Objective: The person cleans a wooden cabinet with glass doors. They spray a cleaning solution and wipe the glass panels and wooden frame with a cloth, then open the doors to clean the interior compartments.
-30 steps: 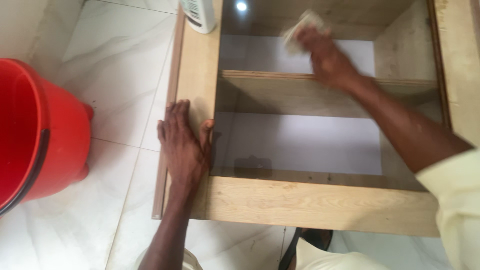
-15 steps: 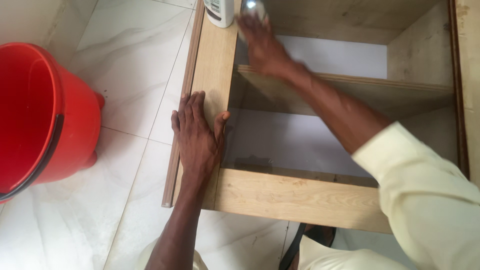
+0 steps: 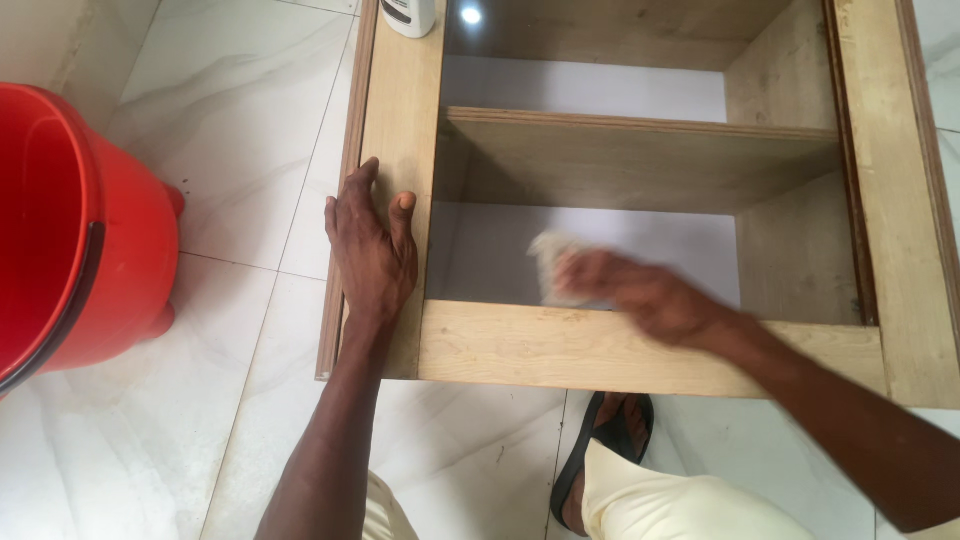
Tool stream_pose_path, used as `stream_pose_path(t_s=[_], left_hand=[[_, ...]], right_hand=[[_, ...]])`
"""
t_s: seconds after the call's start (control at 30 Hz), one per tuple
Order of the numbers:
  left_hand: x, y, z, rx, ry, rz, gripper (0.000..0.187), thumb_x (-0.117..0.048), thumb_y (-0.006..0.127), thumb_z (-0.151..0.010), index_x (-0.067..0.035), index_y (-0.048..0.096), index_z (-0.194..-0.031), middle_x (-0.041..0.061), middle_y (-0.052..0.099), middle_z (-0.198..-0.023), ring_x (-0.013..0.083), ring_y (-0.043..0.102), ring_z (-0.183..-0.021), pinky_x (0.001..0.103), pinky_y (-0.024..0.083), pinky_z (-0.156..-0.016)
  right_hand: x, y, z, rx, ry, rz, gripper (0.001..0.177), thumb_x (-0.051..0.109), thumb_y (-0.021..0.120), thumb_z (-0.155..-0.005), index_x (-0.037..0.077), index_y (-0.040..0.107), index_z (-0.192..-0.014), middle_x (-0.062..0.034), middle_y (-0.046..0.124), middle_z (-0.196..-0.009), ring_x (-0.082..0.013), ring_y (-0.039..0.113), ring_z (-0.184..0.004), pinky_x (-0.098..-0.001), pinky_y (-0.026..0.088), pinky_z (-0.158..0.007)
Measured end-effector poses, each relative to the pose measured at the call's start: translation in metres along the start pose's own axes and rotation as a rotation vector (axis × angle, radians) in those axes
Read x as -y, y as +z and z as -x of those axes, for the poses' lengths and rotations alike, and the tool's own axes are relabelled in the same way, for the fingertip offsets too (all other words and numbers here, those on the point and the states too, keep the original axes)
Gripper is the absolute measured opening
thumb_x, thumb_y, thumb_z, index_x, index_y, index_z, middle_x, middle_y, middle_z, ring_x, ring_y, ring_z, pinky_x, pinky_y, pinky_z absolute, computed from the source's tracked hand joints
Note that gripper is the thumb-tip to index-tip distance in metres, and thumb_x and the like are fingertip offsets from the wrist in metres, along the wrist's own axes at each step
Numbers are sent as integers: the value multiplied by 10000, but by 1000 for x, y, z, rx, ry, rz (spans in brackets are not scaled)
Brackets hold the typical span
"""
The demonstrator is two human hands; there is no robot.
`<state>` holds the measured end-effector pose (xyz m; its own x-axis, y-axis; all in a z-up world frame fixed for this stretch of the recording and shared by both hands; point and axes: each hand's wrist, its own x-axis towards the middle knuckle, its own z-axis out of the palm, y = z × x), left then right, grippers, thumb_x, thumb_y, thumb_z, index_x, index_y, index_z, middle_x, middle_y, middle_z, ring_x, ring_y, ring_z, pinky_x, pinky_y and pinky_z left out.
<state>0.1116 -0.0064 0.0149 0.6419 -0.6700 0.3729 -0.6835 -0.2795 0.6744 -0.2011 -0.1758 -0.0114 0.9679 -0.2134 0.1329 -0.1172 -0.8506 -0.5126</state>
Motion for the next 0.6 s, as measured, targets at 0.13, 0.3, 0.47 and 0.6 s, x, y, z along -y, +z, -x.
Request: stream_pose_path(t_s=[0.13, 0.3, 0.47, 0.6], left_hand=[[3, 6, -1, -7, 4, -56, 758, -649, 326, -1064, -27, 479, -1470, 233, 554, -1454, 378, 434, -1451, 596, 164, -1251], [6, 10, -2, 1, 5, -95, 722, -631, 365, -1070, -46, 472, -1479, 239, 541, -1468, 377, 380, -1486, 594, 156, -1246], [7, 8, -2, -4, 19, -82, 720, -621, 369, -1076, -37, 464, -1486, 245, 538, -1471, 380, 404, -1465, 589, 165, -1235], [8, 4, -2, -54, 3, 46, 742, -629, 320, -1082, -23, 474, -1481, 225, 584, -1444, 370, 505, -1372, 573, 273, -1207]], right_hand=[[-108, -59, 19, -364, 392, 241, 515, -21, 431, -1020, 0, 432, -1534, -224, 351, -1639, -370, 221, -1562, -533, 74, -1255], [-196, -47, -64, -567, 789, 277, 591, -7, 437, -1019, -111, 292, -1583, -343, 215, -1664, -459, 111, -1572, -553, 15, -1263], [-179, 7, -228, -537, 330, 310, 605, -13, 454, -999, -111, 290, -1573, -319, 261, -1648, -448, 167, -1559, -541, 58, -1271], [-39, 63, -242, -323, 134, 194, 747, -63, 479, -851, -91, 262, -1565, -310, 201, -1654, -431, 78, -1561, -557, -13, -1266]])
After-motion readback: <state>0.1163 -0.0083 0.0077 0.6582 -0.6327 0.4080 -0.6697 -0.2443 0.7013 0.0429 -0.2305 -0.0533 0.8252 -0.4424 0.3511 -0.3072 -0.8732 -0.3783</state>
